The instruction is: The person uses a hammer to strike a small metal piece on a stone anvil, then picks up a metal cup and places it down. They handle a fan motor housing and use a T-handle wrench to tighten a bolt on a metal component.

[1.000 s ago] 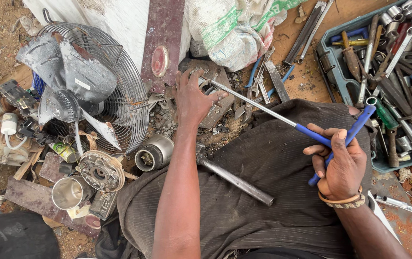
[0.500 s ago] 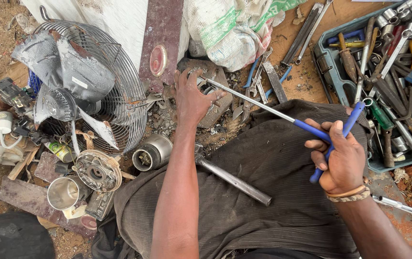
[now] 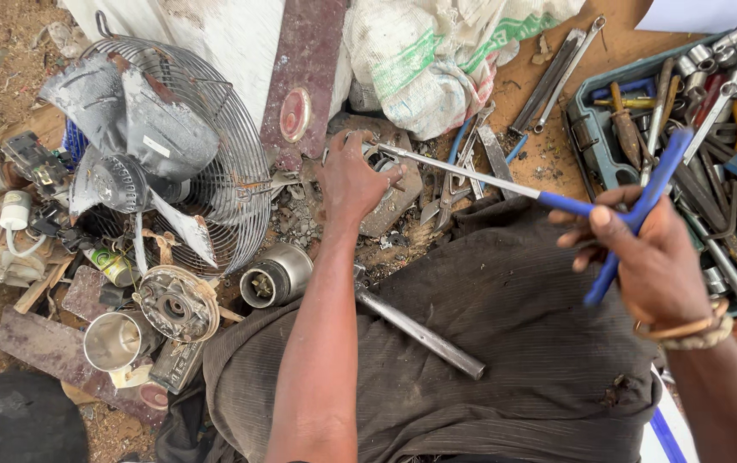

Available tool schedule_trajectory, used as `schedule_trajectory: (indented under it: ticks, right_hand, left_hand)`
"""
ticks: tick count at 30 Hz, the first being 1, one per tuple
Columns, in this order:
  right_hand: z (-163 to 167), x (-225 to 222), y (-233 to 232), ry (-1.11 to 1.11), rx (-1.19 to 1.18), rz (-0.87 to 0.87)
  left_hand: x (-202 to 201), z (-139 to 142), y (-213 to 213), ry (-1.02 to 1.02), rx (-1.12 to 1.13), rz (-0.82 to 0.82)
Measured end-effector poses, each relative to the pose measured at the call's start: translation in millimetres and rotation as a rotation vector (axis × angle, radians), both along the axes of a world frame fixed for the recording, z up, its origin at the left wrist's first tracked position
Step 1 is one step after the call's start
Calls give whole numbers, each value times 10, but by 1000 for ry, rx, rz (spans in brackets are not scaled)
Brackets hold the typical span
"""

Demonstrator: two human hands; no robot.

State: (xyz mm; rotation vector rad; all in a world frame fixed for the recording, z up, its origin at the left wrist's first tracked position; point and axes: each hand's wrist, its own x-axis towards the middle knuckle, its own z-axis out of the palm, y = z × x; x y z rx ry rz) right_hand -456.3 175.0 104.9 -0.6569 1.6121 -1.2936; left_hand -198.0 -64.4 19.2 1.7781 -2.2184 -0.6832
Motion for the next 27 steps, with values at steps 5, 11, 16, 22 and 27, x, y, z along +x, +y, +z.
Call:
schedule_trajectory:
  ticks: [5, 11, 16, 22, 27]
  right_hand:
    - [-129, -298, -450, -3, -101, -86]
    - [-538, -615, -963, 138, 91, -161]
    - [-961, -935, -1083, 795, -176, -105]
    - [-1257, -1134, -1657, 965, -246, -300]
    - [-979, -781, -2304, 704, -362, -678]
  left_hand:
    - [-134, 100, -22, -14, 26, 129]
    - [-277, 240, -159, -30, 146, 227]
    - [-272, 249, -183, -3, 138, 249]
    - [-289, 218, -205, -41, 187, 241]
    - [-317, 241, -203, -16, 144, 259]
